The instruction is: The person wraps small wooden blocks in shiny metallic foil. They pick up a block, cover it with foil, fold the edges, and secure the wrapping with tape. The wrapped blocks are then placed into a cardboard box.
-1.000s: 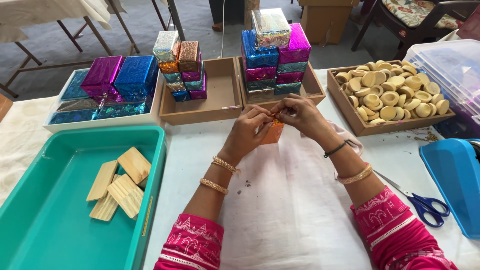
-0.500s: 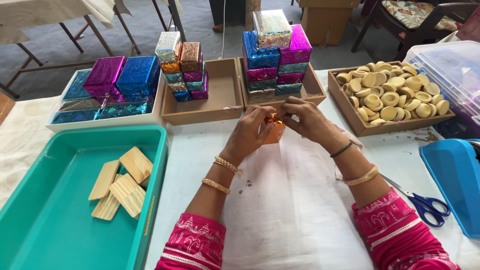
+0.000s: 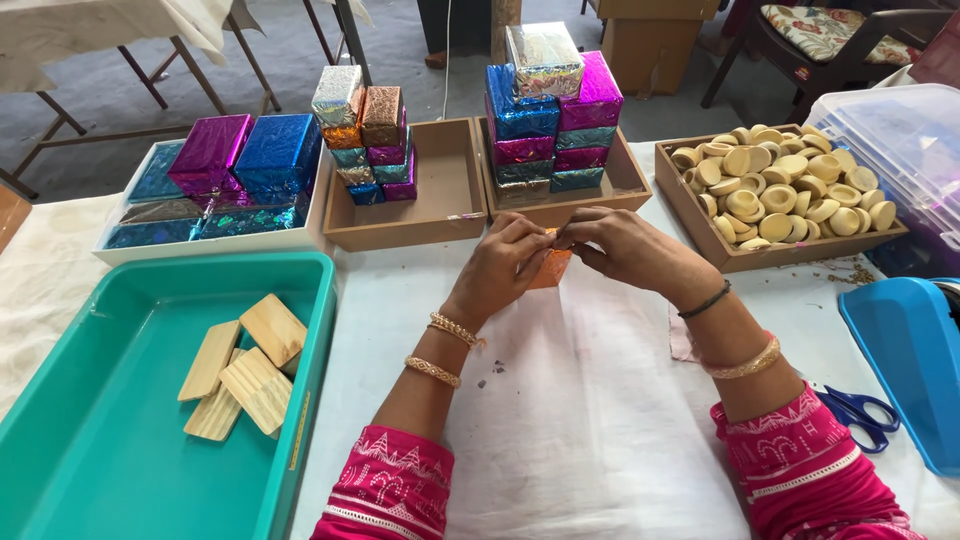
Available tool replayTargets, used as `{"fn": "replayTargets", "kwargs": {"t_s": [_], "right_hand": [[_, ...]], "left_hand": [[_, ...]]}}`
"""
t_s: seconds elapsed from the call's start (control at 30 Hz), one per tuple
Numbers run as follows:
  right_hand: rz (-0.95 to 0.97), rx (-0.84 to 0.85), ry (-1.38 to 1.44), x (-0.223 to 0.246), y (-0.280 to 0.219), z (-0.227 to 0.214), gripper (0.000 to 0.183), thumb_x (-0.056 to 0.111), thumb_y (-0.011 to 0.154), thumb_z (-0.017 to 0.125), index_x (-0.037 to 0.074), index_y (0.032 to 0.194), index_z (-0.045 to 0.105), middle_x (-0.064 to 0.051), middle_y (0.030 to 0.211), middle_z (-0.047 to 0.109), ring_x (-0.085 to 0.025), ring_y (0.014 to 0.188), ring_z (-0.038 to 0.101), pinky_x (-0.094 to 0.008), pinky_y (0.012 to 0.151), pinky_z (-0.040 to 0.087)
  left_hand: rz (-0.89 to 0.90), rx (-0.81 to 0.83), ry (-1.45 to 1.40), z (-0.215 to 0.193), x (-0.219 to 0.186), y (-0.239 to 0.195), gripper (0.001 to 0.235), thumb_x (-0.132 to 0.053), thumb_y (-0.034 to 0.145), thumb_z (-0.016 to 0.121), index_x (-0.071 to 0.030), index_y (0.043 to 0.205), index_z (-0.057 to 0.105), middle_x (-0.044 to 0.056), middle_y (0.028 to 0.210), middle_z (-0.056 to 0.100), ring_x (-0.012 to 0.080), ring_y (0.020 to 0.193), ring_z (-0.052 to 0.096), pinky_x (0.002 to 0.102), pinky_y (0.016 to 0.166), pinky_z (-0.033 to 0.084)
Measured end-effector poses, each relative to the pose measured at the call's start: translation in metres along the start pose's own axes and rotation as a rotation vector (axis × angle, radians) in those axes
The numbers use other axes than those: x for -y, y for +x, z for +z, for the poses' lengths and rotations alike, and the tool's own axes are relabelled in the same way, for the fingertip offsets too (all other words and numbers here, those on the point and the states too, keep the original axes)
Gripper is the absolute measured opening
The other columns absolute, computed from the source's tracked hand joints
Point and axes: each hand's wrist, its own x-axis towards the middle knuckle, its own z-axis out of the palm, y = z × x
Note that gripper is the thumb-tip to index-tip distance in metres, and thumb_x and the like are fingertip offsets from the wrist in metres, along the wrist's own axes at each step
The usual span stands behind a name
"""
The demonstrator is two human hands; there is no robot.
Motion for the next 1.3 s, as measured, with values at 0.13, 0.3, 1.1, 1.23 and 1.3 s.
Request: {"fn": "replayTargets", "kwargs": {"t_s": [0.13, 0.3, 1.1, 1.23, 1.3], "right_hand": [[0.059, 0.041, 0.088, -0.003, -0.002, -0.005, 0.017, 0.005, 0.09, 0.069, 0.004, 0.107, 0.072, -0.009, 0.1, 0.074, -0.026, 0.091, 0.074, -0.038, 0.079, 0.059], [-0.025, -0.144, 0.143, 0.001, -0.009, -0.026, 0.018, 0.01, 0.095, 0.069, 0.001, 0.109, 0.063, -0.01, 0.103, 0.074, -0.02, 0.096, 0.075, -0.034, 0.085, 0.062], [0.998, -0.392, -0.57, -0.044, -0.4, -0.15, 0.027, 0.03, 0.105, 0.069, 0.006, 0.114, 0.077, -0.016, 0.107, 0.074, -0.03, 0.093, 0.07, -0.041, 0.084, 0.055], [1.034, -0.37, -0.447, -0.06, -0.408, -0.139, 0.029, 0.031, 0.102, 0.067, 0.008, 0.113, 0.078, -0.016, 0.105, 0.074, -0.03, 0.091, 0.07, -0.041, 0.083, 0.055], [1.083, -0.363, -0.332, -0.059, -0.403, -0.137, 0.029, 0.032, 0.099, 0.066, 0.008, 0.11, 0.079, -0.015, 0.101, 0.075, -0.029, 0.088, 0.072, -0.04, 0.082, 0.055]], "left_hand": [[0.021, -0.007, 0.017, -0.005, -0.002, 0.0, 0.02, -0.004, 0.088, 0.074, -0.001, 0.108, 0.077, 0.008, 0.105, 0.072, 0.0254, 0.109, 0.064, 0.038, 0.099, 0.056], [0.023, -0.015, 0.03, -0.002, 0.0, -0.002, 0.016, -0.006, 0.092, 0.074, -0.001, 0.107, 0.077, 0.008, 0.104, 0.072, 0.0258, 0.108, 0.063, 0.037, 0.098, 0.056], [0.145, 0.176, 0.223, -0.014, -0.015, 0.006, 0.022, 0.001, 0.091, 0.068, -0.001, 0.113, 0.067, 0.006, 0.128, 0.069, 0.0361, 0.118, 0.057, 0.042, 0.101, 0.054], [0.136, 0.202, 0.251, -0.013, -0.017, 0.004, 0.028, 0.002, 0.089, 0.068, 0.0, 0.116, 0.067, 0.006, 0.129, 0.068, 0.0361, 0.117, 0.057, 0.042, 0.101, 0.054], [0.126, 0.185, 0.271, -0.012, -0.016, 0.002, 0.031, 0.002, 0.088, 0.067, -0.002, 0.119, 0.068, 0.006, 0.13, 0.068, 0.0356, 0.118, 0.056, 0.042, 0.1, 0.054]]}}
